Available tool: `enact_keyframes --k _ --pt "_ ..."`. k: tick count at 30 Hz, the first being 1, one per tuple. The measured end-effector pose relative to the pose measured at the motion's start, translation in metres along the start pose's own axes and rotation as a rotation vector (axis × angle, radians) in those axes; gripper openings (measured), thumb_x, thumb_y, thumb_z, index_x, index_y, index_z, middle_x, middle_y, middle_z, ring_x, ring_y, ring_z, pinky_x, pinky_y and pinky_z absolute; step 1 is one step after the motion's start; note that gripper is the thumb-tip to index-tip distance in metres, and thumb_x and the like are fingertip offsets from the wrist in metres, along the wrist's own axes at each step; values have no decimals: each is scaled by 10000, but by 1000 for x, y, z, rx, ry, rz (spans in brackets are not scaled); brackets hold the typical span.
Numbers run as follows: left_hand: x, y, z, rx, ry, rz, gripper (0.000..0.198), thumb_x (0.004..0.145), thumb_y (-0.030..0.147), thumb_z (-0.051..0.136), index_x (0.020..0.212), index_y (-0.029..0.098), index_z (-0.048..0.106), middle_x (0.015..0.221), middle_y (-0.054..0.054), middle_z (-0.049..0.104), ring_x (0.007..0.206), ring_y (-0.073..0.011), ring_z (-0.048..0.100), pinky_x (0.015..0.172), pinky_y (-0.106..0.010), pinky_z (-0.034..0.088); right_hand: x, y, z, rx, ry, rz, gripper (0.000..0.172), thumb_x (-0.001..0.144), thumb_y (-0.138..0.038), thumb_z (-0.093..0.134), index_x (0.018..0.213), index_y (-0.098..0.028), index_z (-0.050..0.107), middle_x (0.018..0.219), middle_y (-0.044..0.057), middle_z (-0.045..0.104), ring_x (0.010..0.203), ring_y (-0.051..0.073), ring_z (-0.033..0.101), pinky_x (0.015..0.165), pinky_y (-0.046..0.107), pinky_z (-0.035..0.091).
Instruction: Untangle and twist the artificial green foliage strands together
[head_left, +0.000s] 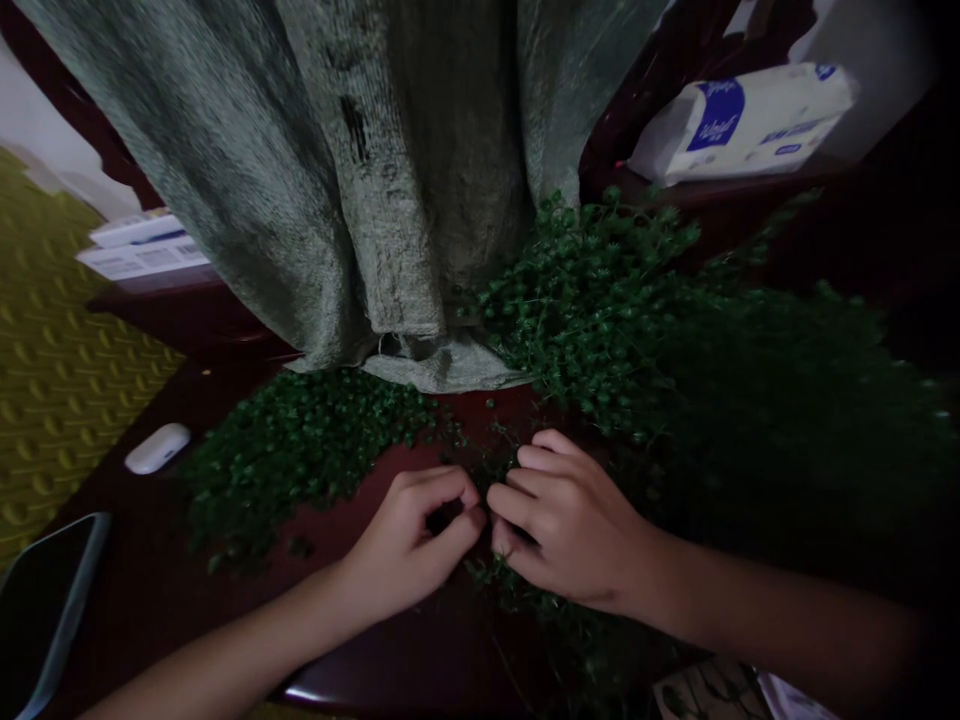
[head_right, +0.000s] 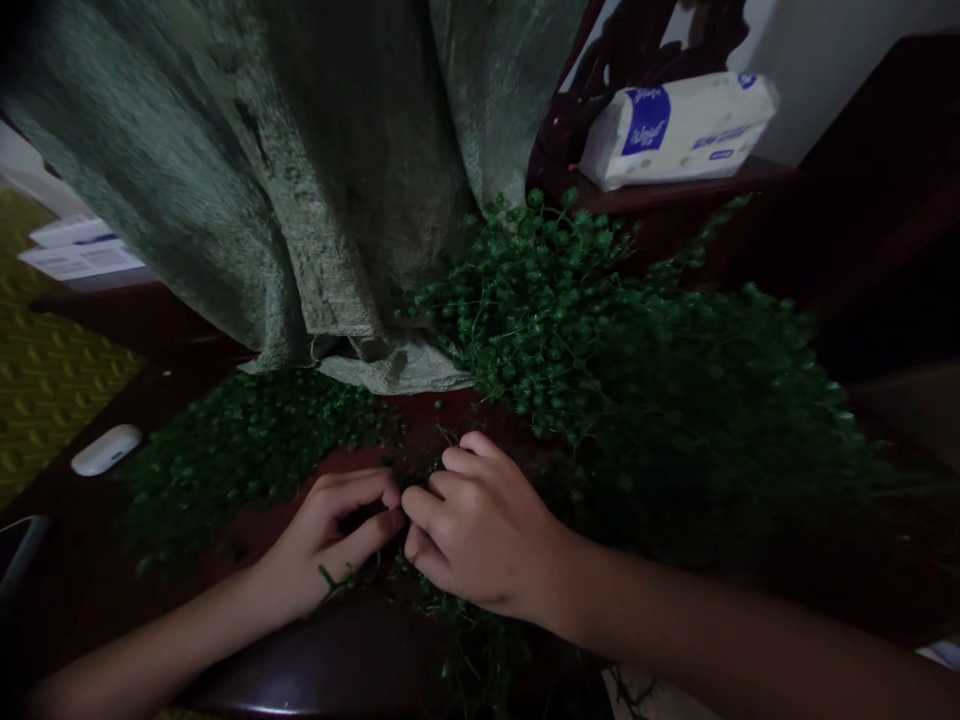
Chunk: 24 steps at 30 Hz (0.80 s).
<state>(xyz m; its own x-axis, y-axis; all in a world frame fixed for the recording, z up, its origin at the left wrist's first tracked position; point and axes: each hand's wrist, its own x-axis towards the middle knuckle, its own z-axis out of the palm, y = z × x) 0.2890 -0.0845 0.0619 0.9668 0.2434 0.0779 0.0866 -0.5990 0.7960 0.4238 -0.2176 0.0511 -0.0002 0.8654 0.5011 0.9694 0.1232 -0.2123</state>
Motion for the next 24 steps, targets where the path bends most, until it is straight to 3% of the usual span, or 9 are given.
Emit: enact_keyframes --k 13,19,24 --pt "-2 8 2 -25 -116 73 175 871 126 495 702 159 527 655 22 516 627 -100 492 598 -216 344 -2 -2 4 168 112 -60 257 762 -114 469 513 -177 452 449 -36 439 559 123 293 671 304 288" --pt "-5 2 5 -16 -131 133 276 833 73 454 590 170 368 585 39 391 573 -92 409 554 -229 277 -3 -7 4 213 79 -39 215 700 -104 481 503 -179 441 428 -42 432 545 119 307 670 304 286" --pt "-5 2 8 16 -78 186 271 757 54 473 572 177 319 545 50 339 522 -82 364 528 -236 241 -6 -10 5 223 41 -7 172 672 -125 511 522 -186 454 435 -44 464 551 123 349 691 309 286"
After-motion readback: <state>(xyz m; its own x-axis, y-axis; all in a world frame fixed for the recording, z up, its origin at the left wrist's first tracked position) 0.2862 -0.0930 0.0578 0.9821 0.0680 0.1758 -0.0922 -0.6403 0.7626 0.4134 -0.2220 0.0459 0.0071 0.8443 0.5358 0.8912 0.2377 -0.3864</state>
